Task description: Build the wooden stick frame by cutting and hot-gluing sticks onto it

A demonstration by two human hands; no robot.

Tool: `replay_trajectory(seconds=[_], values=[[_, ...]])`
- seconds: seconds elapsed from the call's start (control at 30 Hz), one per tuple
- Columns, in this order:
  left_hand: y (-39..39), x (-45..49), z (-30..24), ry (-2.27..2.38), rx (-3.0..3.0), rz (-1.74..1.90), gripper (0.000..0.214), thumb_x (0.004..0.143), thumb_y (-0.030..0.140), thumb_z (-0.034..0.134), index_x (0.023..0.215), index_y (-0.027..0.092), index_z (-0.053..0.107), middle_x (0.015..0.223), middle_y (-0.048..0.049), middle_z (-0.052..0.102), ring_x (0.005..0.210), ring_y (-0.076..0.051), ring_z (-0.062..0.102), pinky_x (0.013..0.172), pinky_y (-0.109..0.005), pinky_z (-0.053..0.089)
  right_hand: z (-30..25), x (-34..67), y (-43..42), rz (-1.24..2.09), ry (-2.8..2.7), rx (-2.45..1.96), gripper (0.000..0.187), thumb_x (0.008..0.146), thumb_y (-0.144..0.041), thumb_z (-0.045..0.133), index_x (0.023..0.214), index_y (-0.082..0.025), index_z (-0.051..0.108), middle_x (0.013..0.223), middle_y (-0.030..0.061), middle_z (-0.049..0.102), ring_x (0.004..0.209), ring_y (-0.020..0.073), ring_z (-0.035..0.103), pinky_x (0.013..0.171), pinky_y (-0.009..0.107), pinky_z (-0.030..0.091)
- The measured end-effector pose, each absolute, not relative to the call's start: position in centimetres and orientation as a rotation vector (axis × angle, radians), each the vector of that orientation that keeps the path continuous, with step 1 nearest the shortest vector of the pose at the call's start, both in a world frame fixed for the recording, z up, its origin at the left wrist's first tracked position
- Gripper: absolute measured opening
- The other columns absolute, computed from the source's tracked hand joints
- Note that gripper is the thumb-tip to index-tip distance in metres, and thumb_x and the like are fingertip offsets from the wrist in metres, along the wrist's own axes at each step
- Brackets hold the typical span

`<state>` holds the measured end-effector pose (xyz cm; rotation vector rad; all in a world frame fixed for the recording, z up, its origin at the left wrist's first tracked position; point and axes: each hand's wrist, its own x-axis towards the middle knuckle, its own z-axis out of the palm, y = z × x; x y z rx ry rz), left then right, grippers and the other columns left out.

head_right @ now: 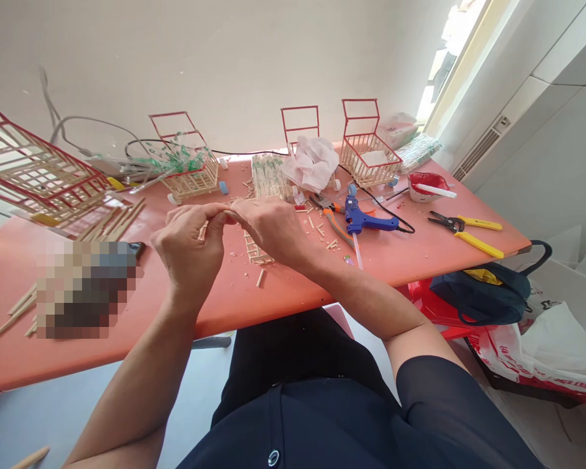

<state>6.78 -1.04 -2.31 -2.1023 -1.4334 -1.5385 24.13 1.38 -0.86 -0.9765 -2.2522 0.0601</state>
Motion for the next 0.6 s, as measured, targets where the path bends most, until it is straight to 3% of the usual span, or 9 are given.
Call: replay_trajectory(seconds=[0.6], values=[[-1.21,6.83,-2.13,-1.459,-2.117,-1.531,0.022,0.106,0.032,0.06,0.09,0.025,0.073,0.084,-0.0033,0.081,0.084,-0.023,0.075,0.096,-0.041,0.052,-0.88,24.14,1.43,0.081,-2.239,-0.963,0.047,0.121,-0.039,0.038,0.113,-0.016,0.079,0.11,0.0099,0.083,0.105,0.0209,0.074,0.096,0.031,0.046]])
